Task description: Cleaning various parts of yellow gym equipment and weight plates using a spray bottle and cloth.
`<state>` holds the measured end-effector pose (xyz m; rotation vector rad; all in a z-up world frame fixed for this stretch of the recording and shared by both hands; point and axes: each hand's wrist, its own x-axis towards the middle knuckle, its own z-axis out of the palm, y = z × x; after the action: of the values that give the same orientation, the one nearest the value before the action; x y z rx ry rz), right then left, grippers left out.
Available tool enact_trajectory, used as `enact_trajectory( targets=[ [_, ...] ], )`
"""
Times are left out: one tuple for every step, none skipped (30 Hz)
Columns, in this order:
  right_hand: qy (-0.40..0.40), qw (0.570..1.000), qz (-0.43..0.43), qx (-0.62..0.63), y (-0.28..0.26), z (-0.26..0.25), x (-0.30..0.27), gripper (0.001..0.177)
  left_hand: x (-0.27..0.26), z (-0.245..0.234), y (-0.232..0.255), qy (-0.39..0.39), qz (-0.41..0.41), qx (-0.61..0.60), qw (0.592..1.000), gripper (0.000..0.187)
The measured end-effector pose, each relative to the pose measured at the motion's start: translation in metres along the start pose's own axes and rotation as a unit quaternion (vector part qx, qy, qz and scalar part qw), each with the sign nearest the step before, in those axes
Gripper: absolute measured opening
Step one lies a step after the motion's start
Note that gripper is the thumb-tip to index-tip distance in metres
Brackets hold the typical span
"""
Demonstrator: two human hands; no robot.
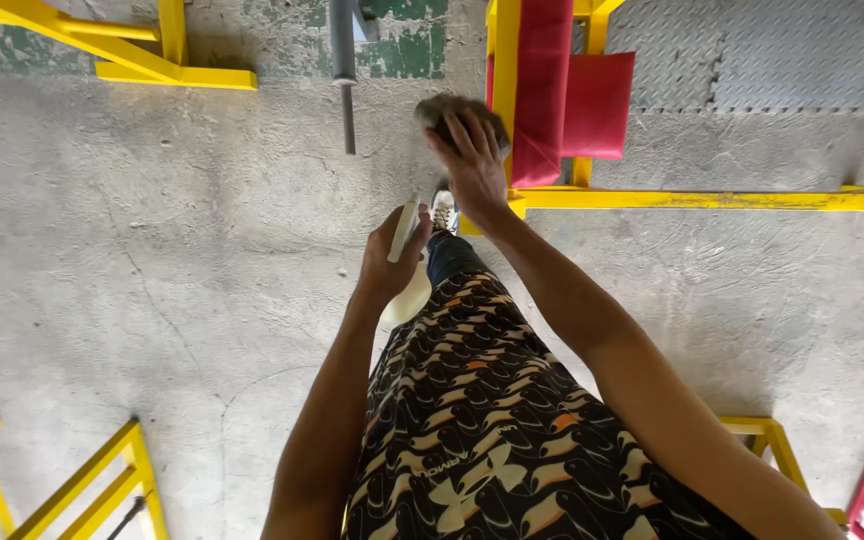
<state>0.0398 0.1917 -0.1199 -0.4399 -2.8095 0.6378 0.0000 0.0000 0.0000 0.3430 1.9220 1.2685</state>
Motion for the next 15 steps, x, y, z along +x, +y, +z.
enact_trajectory(
  targets=[
    [-0.001,1.0,0.005,0.004,0.008,0.016,0.007,0.071,0.009,-0.004,0.005,-0.003,-0.004,0.004,1.0,0.047],
    [0.011,0.999,0.006,-0.05,0.016,0.032,0.014,0.067,0.017,-0.007,0.009,-0.003,-0.002,0.017,1.0,0.046],
    [0.024,0.994,0.007,-0.106,0.026,0.047,0.019,0.064,0.026,-0.008,0.014,-0.004,0.002,0.029,1.0,0.044],
    [0.023,0.994,0.013,-0.105,0.037,0.063,0.01,0.064,0.033,-0.008,0.018,-0.008,0.0,0.031,0.999,0.044],
    [0.025,0.994,0.05,-0.098,0.047,0.08,0.003,0.063,0.042,-0.009,0.023,-0.016,0.021,0.019,0.999,0.042],
    [0.027,0.992,0.088,-0.09,0.056,0.097,-0.004,0.064,0.05,-0.011,0.027,-0.024,0.041,0.007,0.999,0.04],
    [0.028,0.991,0.094,-0.091,0.047,0.082,-0.005,0.064,0.057,-0.011,0.029,-0.03,0.042,0.01,0.999,0.04],
    [-0.017,0.989,0.137,-0.061,0.038,0.067,-0.006,0.067,0.064,-0.011,0.03,-0.044,0.042,0.014,0.998,0.035],
    [-0.063,0.981,0.179,-0.029,0.028,0.053,-0.006,0.071,0.071,-0.011,0.03,-0.057,0.041,0.019,0.997,0.032],
    [-0.063,0.981,0.183,-0.028,0.03,0.058,-0.01,0.071,0.081,-0.011,0.035,-0.06,0.039,0.021,0.997,0.032],
    [-0.082,0.979,0.186,-0.015,0.029,0.063,-0.018,0.067,0.087,-0.011,0.038,-0.07,0.018,0.043,0.996,0.033],
    [-0.101,0.977,0.19,-0.002,0.027,0.068,-0.026,0.063,0.092,-0.012,0.041,-0.08,-0.003,0.065,0.995,0.035],
    [-0.101,0.976,0.195,-0.001,0.027,0.071,-0.027,0.063,0.099,-0.013,0.041,-0.085,-0.004,0.067,0.994,0.035],
    [-0.084,0.977,0.193,-0.007,0.028,0.074,-0.028,0.059,0.106,-0.013,0.041,-0.083,-0.011,0.099,0.992,0.038],
    [-0.066,0.979,0.193,-0.015,0.03,0.076,-0.029,0.056,0.114,-0.012,0.042,-0.083,-0.015,0.131,0.988,0.041]
  ],
)
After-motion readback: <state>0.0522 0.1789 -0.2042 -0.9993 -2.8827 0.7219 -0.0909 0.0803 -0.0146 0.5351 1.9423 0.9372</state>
